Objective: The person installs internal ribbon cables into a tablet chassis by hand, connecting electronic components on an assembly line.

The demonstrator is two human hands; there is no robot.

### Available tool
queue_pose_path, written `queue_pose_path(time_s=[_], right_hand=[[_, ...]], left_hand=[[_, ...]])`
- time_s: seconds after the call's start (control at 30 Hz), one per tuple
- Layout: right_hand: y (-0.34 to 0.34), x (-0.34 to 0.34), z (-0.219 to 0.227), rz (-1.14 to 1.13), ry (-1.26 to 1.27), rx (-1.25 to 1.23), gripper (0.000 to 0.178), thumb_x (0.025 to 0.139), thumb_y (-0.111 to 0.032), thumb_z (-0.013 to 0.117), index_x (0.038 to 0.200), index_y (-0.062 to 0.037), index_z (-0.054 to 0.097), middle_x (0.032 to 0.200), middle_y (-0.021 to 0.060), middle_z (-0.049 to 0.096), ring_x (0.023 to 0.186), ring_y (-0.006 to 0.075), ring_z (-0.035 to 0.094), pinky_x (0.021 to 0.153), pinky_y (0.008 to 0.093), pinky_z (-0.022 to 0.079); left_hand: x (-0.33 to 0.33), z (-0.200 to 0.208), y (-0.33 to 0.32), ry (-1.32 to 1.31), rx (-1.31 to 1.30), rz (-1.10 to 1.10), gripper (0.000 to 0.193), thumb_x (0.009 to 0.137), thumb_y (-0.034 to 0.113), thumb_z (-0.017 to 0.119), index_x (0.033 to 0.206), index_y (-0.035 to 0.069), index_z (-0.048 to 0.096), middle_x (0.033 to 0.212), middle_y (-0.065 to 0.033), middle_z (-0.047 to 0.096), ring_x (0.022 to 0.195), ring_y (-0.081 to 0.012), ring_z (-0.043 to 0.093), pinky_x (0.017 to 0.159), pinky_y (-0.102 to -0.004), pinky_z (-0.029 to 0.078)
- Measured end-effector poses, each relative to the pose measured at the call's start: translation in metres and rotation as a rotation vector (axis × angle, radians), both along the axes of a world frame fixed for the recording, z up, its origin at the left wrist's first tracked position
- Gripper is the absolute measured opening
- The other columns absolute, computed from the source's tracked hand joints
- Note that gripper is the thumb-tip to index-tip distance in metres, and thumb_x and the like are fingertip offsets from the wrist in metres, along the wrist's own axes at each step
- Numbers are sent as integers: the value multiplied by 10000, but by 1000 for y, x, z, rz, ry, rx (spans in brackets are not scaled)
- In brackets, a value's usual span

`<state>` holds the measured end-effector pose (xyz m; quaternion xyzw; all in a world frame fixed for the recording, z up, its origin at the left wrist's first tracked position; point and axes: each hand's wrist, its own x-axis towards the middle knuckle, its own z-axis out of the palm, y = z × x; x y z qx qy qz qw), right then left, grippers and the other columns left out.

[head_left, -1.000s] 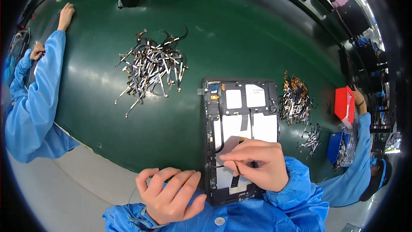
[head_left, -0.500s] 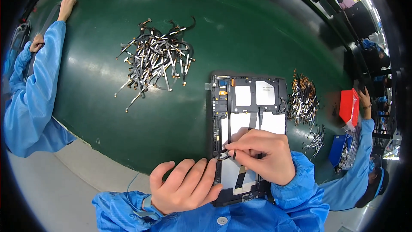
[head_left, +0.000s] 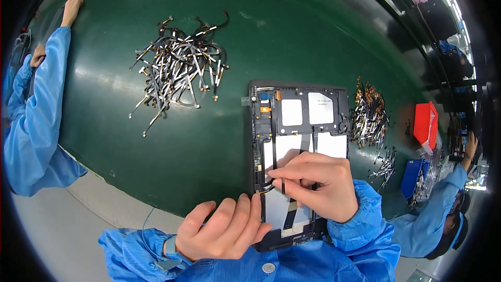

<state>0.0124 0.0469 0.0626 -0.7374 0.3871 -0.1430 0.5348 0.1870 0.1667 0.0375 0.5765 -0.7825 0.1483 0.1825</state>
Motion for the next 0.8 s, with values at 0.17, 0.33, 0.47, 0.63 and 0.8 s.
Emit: queue_pose_path(time_s=[0.17,0.33,0.47,0.63,0.8], right_hand=[[2,2,-2,-34,-38,-43,240,768,61,707,983,-33,755,818,61,684,544,59,577,467,198,420],[3,1,-3,-32,-50,-62,232,764,53,713,976,-32,756,810,63,683,556,62,570,473,206,416],[1,-1,0,18,0,-41,207,792,17,713,995,-13,729,843,84,677,695,154,654,580,256,514],[2,-2,-4,15,-18,-66,203,788,7,721,989,-14,728,845,84,679,689,163,660,580,264,521],[3,-1,-6,2,-45,-136,243,760,53,711,991,-17,746,817,67,689,625,106,595,529,232,454]], left_hand=[[2,5,-5,-36,-14,-83,331,919,370,515,837,129,727,721,44,614,704,-77,543,667,-254,372],[6,6,-6,-80,-2,-134,327,918,346,524,822,103,721,696,33,586,691,-90,531,640,-258,362],[5,11,-10,-81,41,-165,296,909,298,536,827,72,708,662,18,556,683,-115,531,652,-262,413],[-10,8,-1,145,83,-252,266,894,278,557,812,54,675,719,-12,565,732,-139,546,828,-315,525],[-34,-9,-1,248,162,-233,145,859,220,558,833,99,633,834,-20,573,815,-147,564,938,-352,532]])
